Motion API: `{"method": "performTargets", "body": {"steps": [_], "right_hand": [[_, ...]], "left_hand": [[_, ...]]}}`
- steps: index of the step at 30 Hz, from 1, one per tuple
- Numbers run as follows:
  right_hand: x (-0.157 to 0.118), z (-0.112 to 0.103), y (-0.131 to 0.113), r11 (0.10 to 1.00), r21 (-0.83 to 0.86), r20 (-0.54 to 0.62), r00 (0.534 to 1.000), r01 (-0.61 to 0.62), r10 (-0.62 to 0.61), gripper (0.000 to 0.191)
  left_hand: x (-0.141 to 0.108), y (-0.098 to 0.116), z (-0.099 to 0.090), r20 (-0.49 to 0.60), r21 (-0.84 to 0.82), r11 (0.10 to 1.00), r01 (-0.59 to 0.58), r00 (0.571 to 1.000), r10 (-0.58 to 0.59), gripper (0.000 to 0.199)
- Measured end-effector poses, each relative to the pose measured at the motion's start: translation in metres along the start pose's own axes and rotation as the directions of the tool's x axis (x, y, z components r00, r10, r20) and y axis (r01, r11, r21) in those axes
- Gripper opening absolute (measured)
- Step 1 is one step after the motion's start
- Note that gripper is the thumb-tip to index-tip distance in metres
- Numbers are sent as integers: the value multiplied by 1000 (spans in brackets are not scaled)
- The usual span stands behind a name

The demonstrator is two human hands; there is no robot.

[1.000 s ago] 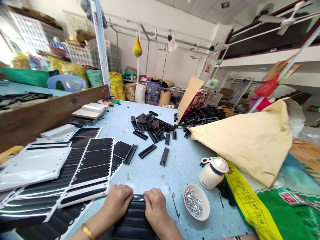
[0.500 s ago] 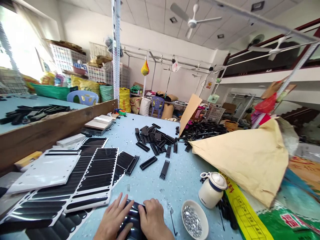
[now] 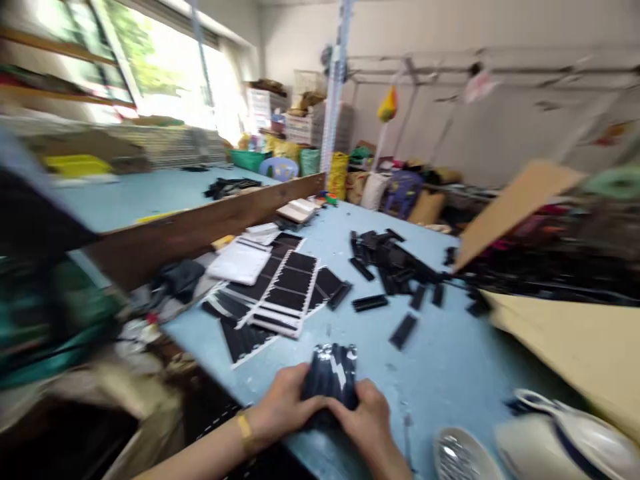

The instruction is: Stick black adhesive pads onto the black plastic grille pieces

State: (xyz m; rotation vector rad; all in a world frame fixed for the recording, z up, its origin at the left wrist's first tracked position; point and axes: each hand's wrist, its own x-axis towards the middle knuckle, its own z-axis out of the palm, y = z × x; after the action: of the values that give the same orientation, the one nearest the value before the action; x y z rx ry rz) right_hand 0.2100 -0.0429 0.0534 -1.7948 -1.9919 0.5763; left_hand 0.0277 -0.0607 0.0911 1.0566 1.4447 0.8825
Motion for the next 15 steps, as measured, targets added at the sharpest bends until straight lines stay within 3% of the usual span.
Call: {"method": "performTargets", "body": {"steps": [4, 6, 8, 11, 15], "right_hand": [[2, 5, 6, 960, 187, 24, 977, -211, 210, 55], [8, 4, 5, 879, 335, 92, 940, -340, 328, 62], [12, 4, 3, 755, 512, 170, 910, -410, 379, 68], [8, 10, -1, 582, 688, 233, 892, -433, 388, 73], [-18, 28, -11, 489, 770, 288, 907, -409, 306, 75]], "left_hand": [[7, -4, -5, -146, -147, 985, 89, 983, -110, 37], [11, -8, -3, -184, -284, 950, 131, 965, -188, 49], [11, -9, 0, -138, -411, 898, 154, 964, -229, 56], [3, -4, 2, -1, -520, 838, 167, 981, -196, 48], [-18, 4, -11, 75, -569, 805, 166, 986, -150, 36]]}}
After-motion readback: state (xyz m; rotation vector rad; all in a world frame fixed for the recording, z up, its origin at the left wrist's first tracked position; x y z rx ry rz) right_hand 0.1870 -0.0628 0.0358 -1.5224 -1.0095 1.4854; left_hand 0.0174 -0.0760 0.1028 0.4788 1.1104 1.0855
